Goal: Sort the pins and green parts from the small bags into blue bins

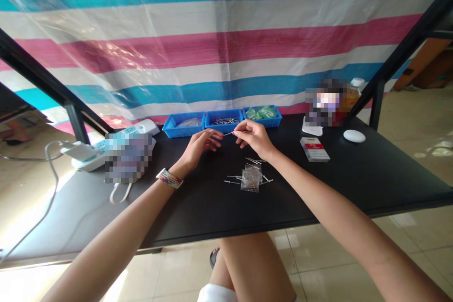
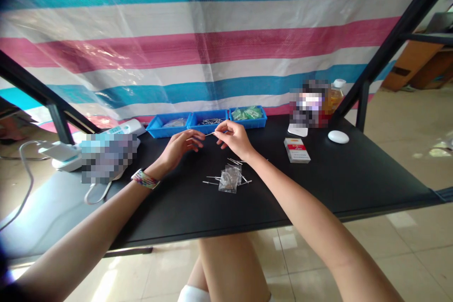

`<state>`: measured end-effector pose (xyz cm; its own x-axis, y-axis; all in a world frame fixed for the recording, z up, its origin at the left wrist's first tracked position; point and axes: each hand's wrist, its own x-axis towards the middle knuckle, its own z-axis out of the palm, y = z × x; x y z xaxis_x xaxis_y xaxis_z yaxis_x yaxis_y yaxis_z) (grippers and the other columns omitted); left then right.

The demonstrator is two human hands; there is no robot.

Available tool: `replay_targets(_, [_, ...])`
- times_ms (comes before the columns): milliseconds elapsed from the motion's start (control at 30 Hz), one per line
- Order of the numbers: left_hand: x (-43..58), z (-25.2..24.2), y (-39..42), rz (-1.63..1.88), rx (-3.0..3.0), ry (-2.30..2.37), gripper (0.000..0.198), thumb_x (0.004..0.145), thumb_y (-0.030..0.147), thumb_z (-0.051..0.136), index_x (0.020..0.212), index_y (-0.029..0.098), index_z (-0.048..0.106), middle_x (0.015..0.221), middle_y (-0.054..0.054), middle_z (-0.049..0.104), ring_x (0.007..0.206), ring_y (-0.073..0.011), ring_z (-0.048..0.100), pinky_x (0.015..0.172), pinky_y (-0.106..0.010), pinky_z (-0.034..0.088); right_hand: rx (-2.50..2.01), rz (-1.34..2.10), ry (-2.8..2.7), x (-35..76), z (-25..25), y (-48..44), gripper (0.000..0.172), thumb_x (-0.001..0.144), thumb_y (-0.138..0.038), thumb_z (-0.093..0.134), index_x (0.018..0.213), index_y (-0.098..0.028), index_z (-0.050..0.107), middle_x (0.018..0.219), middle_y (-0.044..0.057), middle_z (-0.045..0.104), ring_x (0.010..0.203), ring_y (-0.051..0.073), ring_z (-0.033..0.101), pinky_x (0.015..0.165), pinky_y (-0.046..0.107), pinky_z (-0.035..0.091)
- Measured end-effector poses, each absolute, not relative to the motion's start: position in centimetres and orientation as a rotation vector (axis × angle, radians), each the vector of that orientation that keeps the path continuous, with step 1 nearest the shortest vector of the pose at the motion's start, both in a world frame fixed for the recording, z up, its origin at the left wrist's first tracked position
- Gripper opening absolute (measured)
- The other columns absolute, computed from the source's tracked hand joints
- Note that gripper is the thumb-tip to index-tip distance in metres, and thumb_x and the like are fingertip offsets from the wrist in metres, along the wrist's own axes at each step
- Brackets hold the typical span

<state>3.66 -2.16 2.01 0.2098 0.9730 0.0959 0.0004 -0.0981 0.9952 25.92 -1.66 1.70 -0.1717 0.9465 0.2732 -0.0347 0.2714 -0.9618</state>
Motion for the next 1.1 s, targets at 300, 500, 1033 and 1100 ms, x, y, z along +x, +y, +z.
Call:
replay_targets(300, [3.72, 1.95, -2.46, 1.01, 1.473, 0.994, 0.047, 0.088, 0.062, 0.073, 0.077, 0.017, 0.064, 0.072, -0.002, 0.063, 0.065, -0.0144, 0.061, 0.062, -0.026, 0.046, -0.882, 1.242, -1.346, 25.41, 1.29, -1.81, 0.031, 0.073, -0.041, 0.084, 0.088, -0.018, 0.07, 0.08, -0.001, 0.067, 0.056, 0.011, 0.066, 0.045, 0.021, 0.054])
replay_targets(500, [3.58, 1.65, -2.27, 0.97, 1.486, 1.012, 0.047, 0.09, 0.062, 0.07, 0.08, 0.016, 0.065, 0.072, -0.002, 0.062, 0.065, -0.0147, 0.06, 0.061, -0.026, 0.046, -0.87, 1.226, -1.353, 25.38, 0.97, -1.73, 0.032, 0.074, -0.044, 0.085, 0.089, -0.019, 0.072, 0.082, -0.001, 0.069, 0.056, 0.011, 0.066, 0.047, 0.021, 0.055])
replay_targets(1033, [3.99, 2.06, -2.64, 1.008, 1.471, 0.986, 0.041, 0.086, 0.056, 0.078, 0.086, 0.015, 0.071, 0.075, -0.003, 0.066, 0.067, -0.0143, 0.062, 0.061, -0.025, 0.046, -0.841, 1.23, -1.362, 25.18, 1.16, -2.03, 0.029, 0.075, -0.042, 0.084, 0.089, -0.019, 0.073, 0.079, -0.001, 0.07, 0.052, 0.009, 0.06, 0.045, 0.021, 0.048])
replay_targets(1100, [4.02, 2.03, -2.64, 1.038, 1.503, 0.99, 0.038, 0.084, 0.052, 0.081, 0.085, 0.016, 0.07, 0.072, -0.002, 0.065, 0.067, -0.014, 0.061, 0.061, -0.025, 0.046, -0.875, 1.252, -1.353, 25.18, 1.2, -2.12, 0.028, 0.074, -0.041, 0.083, 0.089, -0.019, 0.073, 0.079, -0.001, 0.07, 0.053, 0.009, 0.061, 0.046, 0.02, 0.05])
